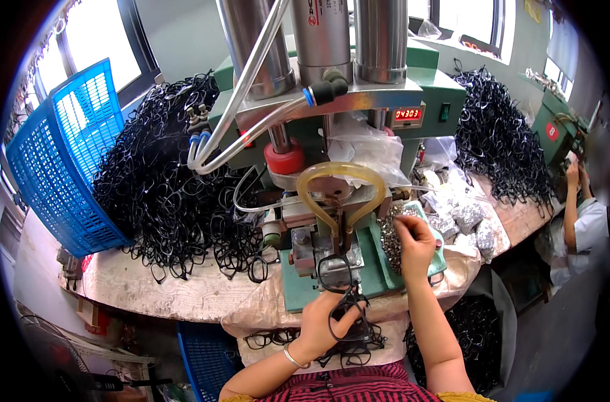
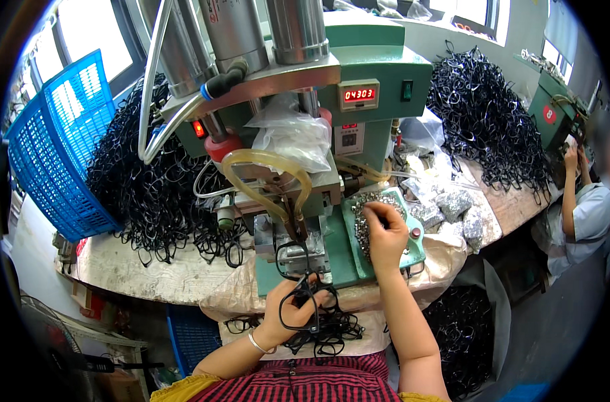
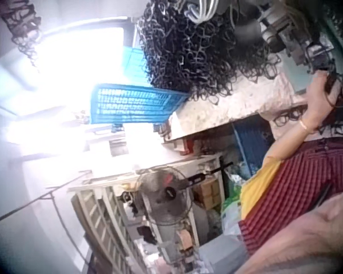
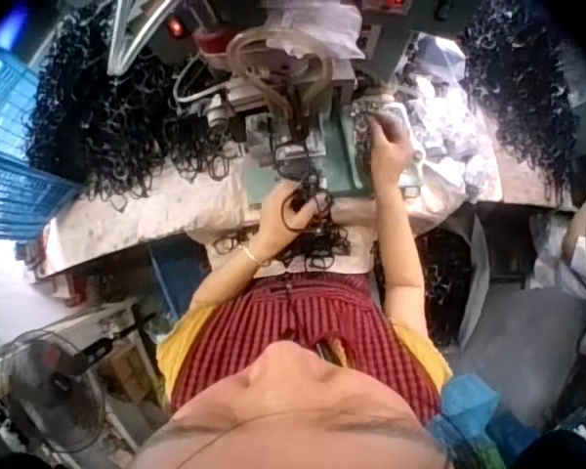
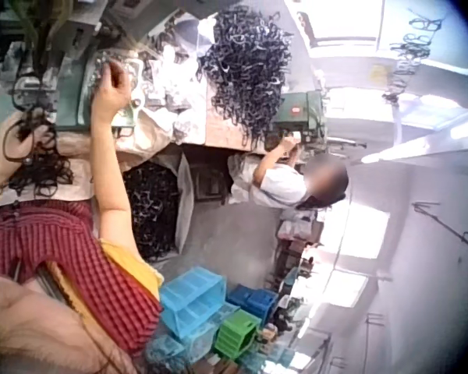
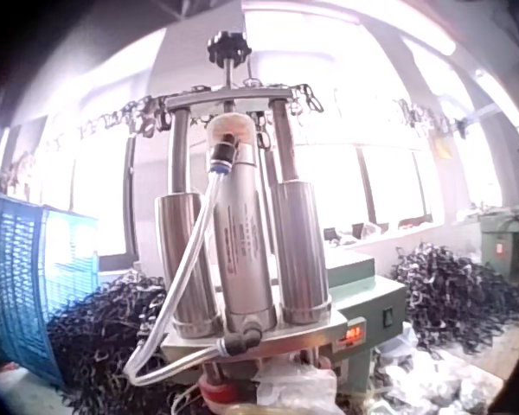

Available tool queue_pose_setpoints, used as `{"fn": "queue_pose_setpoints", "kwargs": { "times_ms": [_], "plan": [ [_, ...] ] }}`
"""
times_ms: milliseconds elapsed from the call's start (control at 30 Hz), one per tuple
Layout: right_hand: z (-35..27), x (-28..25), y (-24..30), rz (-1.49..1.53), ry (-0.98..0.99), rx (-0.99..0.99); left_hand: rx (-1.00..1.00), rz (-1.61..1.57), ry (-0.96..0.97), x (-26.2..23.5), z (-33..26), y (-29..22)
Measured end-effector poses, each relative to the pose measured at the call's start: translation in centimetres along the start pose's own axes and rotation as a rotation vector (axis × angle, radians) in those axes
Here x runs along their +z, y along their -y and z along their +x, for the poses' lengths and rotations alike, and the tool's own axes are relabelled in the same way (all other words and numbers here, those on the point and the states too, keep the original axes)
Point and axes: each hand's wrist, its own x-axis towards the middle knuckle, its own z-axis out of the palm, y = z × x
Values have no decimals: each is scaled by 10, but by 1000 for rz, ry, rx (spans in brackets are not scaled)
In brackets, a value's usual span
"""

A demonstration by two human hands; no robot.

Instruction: The person repeatedly picks up black eyeglass frames and small metal components, places them into a press machine, and removes the assembled units. The process is continuous and repetitive, with the person handling frames and components one at a time.

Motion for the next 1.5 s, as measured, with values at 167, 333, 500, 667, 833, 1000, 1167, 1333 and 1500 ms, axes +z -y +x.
{"fn": "queue_pose_setpoints", "kwargs": {
  "times_ms": [167,333,500,667,833,1000,1167,1333,1500],
  "plan": [
    [-16,-33,22,-463,21,-177,-220,-578,459,-14,0,12],
    [-46,-61,27,-353,21,-68,-481,-835,756,-30,-5,-4],
    [-34,0,78,-218,345,-250,-212,-1054,973,-21,11,8],
    [-28,40,79,-47,393,3,-250,-1156,1004,-19,5,10],
    [-36,41,76,75,361,135,-377,-1180,1005,-21,9,7],
    [-39,48,80,98,372,122,-438,-1250,1044,-38,9,-19],
    [-51,57,98,231,363,132,-562,-1321,576,-74,-24,-69],
    [-43,19,111,-84,553,50,-673,-1307,514,-48,18,-49],
    [-8,-40,9,-967,181,-336,-702,-1309,434,-29,28,-38]
  ]
}}
